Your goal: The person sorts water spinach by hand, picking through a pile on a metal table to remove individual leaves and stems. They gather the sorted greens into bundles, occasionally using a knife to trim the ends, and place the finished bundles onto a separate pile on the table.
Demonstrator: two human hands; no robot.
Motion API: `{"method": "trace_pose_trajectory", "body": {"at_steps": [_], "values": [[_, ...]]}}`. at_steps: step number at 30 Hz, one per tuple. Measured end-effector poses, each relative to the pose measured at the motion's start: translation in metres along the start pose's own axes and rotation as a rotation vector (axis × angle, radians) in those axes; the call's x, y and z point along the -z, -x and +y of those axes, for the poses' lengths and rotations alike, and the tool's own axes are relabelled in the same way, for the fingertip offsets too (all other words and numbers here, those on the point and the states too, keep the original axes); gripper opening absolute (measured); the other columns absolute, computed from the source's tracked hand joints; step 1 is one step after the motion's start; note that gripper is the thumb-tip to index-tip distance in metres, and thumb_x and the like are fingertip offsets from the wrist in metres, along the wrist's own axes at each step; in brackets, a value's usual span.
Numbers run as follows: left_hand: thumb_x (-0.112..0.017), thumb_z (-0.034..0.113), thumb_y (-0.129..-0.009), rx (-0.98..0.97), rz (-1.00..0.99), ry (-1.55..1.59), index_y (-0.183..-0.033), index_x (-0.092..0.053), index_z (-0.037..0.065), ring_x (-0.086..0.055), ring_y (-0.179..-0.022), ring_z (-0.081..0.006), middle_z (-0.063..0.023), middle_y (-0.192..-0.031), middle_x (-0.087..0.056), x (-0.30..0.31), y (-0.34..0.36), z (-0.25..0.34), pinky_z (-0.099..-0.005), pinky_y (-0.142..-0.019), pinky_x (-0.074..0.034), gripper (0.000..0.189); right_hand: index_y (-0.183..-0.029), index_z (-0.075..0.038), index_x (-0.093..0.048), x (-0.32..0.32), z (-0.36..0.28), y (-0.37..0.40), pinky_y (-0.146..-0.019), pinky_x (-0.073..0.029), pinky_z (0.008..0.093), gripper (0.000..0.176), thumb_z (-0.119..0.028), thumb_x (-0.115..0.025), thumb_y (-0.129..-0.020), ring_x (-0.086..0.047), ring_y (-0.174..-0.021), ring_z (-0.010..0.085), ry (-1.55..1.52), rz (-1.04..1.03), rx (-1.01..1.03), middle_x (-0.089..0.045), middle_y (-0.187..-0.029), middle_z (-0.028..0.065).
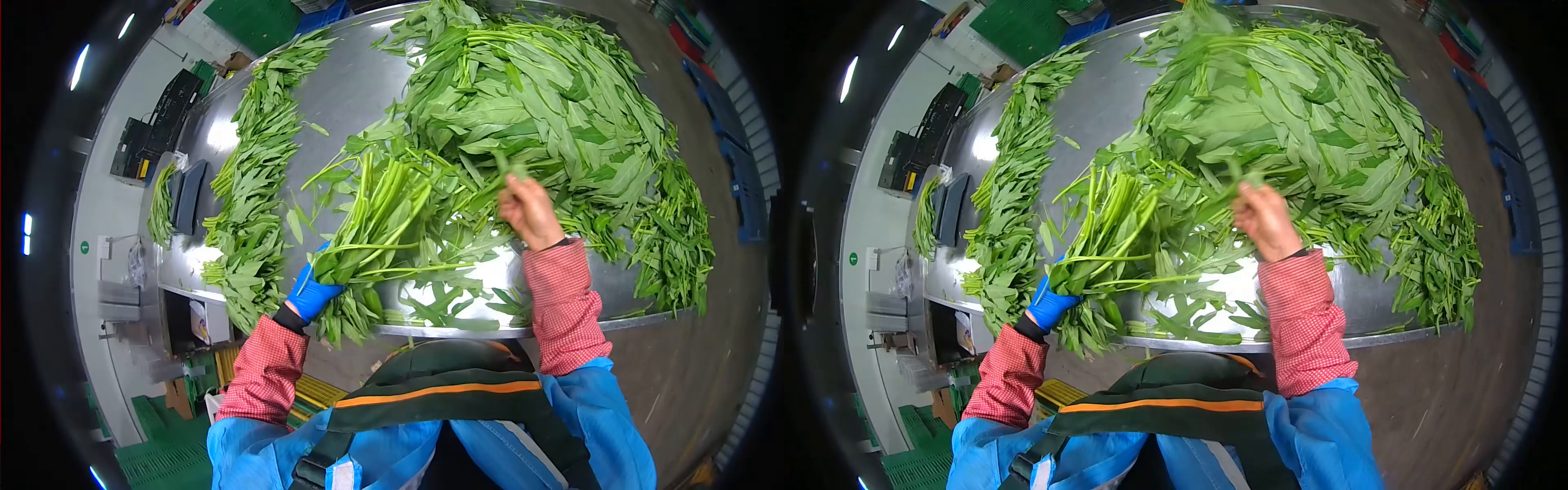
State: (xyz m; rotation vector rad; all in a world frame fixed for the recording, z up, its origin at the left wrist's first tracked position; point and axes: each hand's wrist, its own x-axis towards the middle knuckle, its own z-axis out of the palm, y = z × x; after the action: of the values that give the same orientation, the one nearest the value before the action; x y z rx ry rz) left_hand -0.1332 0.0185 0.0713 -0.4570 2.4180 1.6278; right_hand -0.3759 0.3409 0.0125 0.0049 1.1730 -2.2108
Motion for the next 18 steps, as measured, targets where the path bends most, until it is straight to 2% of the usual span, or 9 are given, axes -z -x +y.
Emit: {"method": "trace_pose_trajectory", "body": {"at_steps": [1,2,3,7,9,12,13,15,18], "values": [[-0.067,-0.001,-0.076,0.028,-0.022,-0.004,-0.138,-0.036,0.004,-0.053,-0.110,-0.0165,-0.0078,-0.124,-0.055,0.000,0.002,-0.002,-0.0310,-0.096,-0.042,0.069,-0.112,-0.006,-0.051,-0.020,0.002,0.007,-0.061,-0.048,0.0216,0.028,-0.020,-0.060,-0.089,-0.057,-0.071,0.0105,0.122,-0.030,-0.060,-0.057,-0.086,0.0040],[-0.070,-0.005,-0.070,0.007,0.033,0.065,-0.128,-0.048,0.001,-0.055,-0.105,-0.0156,-0.0065,-0.119,-0.059,-0.004,0.001,-0.005,-0.0306,-0.091,-0.046,0.062,-0.134,-0.002,-0.035,-0.027,0.010,0.005,-0.069,-0.052,0.0271,0.064,-0.028,-0.067,-0.084,-0.062,-0.083,0.0176,0.453,-0.148,-0.042,-0.060,-0.105,0.0133],[-0.070,-0.005,-0.070,0.053,-0.002,0.065,-0.128,-0.048,0.002,-0.056,-0.104,-0.0157,-0.0066,-0.119,-0.059,-0.005,-0.002,-0.004,-0.0307,-0.091,-0.046,0.062,-0.138,-0.001,-0.029,-0.035,0.018,0.006,-0.072,-0.052,0.0254,0.079,-0.032,-0.072,-0.079,-0.062,-0.088,0.0169,0.606,-0.272,0.026,-0.060,-0.105,0.0163],[-0.070,-0.004,-0.074,0.034,-0.103,0.070,-0.126,-0.051,0.001,-0.057,-0.104,-0.0163,-0.0088,-0.116,-0.061,-0.010,-0.005,-0.001,-0.0317,-0.094,-0.045,0.056,-0.117,0.003,-0.053,-0.070,0.067,-0.006,-0.078,-0.048,0.0388,0.048,-0.022,-0.066,-0.078,-0.060,-0.082,0.0280,0.877,-0.241,0.413,-0.061,-0.093,0.0151],[-0.070,-0.002,-0.075,0.270,-0.078,0.194,-0.124,-0.053,0.000,-0.057,-0.105,-0.0164,-0.0089,-0.116,-0.062,-0.001,0.006,0.009,-0.0323,-0.095,-0.045,0.052,-0.099,0.003,-0.058,-0.050,0.035,-0.015,-0.073,-0.049,0.0312,0.021,-0.009,-0.057,-0.082,-0.058,-0.076,0.0207,0.497,0.026,0.272,-0.062,-0.084,0.0106],[-0.071,0.001,-0.075,0.293,-0.055,0.214,-0.124,-0.053,-0.001,-0.057,-0.106,-0.0171,-0.0089,-0.117,-0.062,0.017,0.020,-0.020,-0.0324,-0.096,-0.044,0.052,-0.102,-0.002,-0.057,0.003,-0.023,-0.012,-0.041,-0.038,0.0214,0.020,-0.016,-0.060,-0.087,-0.042,-0.049,0.0057,-0.155,0.107,0.126,-0.045,-0.064,-0.0041],[-0.073,0.002,-0.074,0.268,-0.060,0.175,-0.123,-0.054,-0.001,-0.058,-0.103,-0.0167,-0.0089,-0.115,-0.062,0.017,0.021,-0.018,-0.0326,-0.094,-0.045,0.053,-0.109,-0.002,-0.055,0.010,-0.041,-0.008,-0.051,-0.047,0.0230,0.030,-0.021,-0.062,-0.087,-0.052,-0.059,0.0096,-0.319,-0.316,0.101,-0.053,-0.074,-0.0006],[-0.076,0.004,-0.072,0.218,-0.074,0.093,-0.121,-0.055,-0.001,-0.061,-0.097,-0.0159,-0.0088,-0.113,-0.064,0.016,0.023,-0.014,-0.0330,-0.091,-0.048,0.054,-0.117,-0.001,-0.052,-0.001,-0.037,-0.006,-0.078,-0.051,0.0316,0.043,-0.025,-0.065,-0.084,-0.060,-0.089,0.0184,0.224,-0.061,0.086,-0.061,-0.097,0.0083],[-0.076,0.008,-0.074,0.352,-0.179,-0.038,-0.126,-0.053,0.000,-0.057,-0.108,-0.0172,-0.0104,-0.122,-0.060,0.023,0.022,-0.026,-0.0328,-0.097,-0.043,0.058,-0.131,0.000,-0.041,-0.033,-0.021,-0.014,-0.099,-0.041,0.0384,0.066,-0.029,-0.071,-0.080,-0.050,-0.116,0.0257,0.812,-0.325,0.186,-0.056,-0.118,0.0171]]}}
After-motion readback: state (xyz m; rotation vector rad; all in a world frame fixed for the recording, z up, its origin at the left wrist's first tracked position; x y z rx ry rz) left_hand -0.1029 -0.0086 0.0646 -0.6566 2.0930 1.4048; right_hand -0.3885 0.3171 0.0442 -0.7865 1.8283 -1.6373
